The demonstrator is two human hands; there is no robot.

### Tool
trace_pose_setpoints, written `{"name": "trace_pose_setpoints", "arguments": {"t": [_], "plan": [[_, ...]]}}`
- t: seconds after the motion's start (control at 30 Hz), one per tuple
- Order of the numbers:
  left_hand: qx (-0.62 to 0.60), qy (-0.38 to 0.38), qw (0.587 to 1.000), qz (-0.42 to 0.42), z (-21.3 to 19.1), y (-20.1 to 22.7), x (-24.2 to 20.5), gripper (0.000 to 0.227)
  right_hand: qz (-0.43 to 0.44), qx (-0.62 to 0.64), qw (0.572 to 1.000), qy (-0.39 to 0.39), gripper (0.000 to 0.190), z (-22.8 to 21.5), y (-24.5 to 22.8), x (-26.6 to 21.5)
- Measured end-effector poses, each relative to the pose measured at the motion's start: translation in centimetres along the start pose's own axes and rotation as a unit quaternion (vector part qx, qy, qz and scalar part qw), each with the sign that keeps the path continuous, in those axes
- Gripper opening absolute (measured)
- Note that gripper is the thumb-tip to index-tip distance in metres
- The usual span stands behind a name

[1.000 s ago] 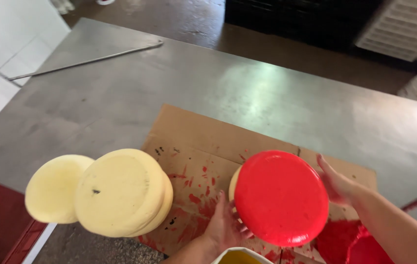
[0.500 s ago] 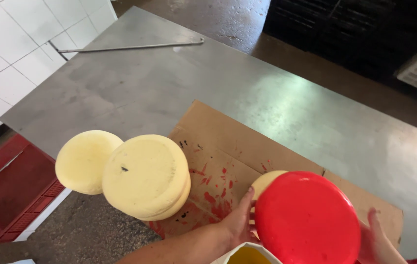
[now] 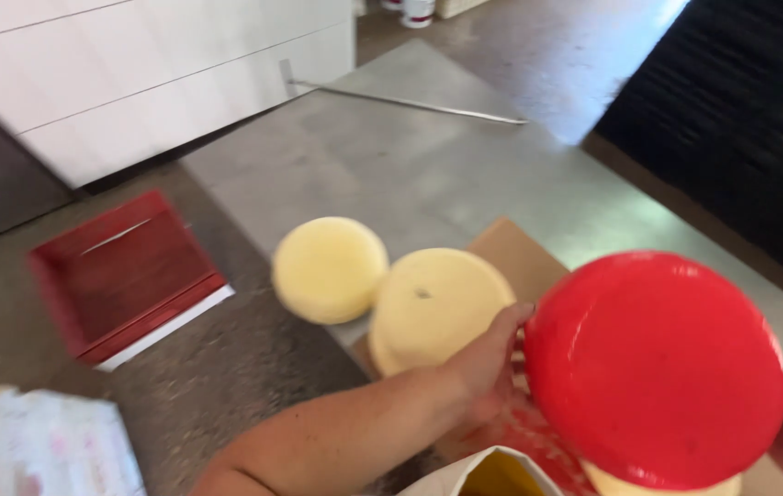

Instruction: The person uses a paint roller to apply red paint to the top surface of round, light-colored plates. After painting one plate, they place it into a red crate and continue with the next plate from a stack.

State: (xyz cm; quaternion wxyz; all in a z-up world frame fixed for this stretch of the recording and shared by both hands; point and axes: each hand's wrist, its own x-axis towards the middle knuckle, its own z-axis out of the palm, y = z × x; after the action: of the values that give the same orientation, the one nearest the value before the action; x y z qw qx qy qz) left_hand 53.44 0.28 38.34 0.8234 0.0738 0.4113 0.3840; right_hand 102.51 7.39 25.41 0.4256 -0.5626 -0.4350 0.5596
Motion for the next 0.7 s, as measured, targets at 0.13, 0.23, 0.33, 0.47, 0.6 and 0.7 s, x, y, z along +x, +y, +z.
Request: {"name": "trace_pose_setpoints", "arguments": {"t": [0.13,0.23,0.33,0.47,0.6,0.7], "plan": [[0.011,-0.025,0.997,0.069,-9.2,4.7,-4.5,0.043,0.045,0.022,0.993,-0.107,0.114,14.1,-4.0,4.0],[-0.038,0.02,0.993,0.113,-15.8,8.2,-10.3,0.048,0.087,-0.09,0.987,-0.096,0.121,28.0,-6.7,4.7],[-0.072,0.045,0.987,0.135,-23.8,10.2,-13.6,0.048,0.074,-0.044,0.975,-0.204,0.116,41.2,-7.5,5.0],[-0.144,0.11,0.966,0.182,-33.1,11.2,-17.5,0.043,0.19,-0.11,0.953,-0.207,0.117,58.8,-9.1,2.2],[-0.203,0.184,0.939,0.208,-41.3,12.6,-20.1,0.04,0.22,-0.13,0.922,-0.29,0.112,69.8,-4.5,6.4],[-0.222,0.222,0.917,0.245,-47.5,13.7,-21.0,0.037,0.234,-0.125,0.892,-0.367,0.103,77.1,0.2,11.0]]}}
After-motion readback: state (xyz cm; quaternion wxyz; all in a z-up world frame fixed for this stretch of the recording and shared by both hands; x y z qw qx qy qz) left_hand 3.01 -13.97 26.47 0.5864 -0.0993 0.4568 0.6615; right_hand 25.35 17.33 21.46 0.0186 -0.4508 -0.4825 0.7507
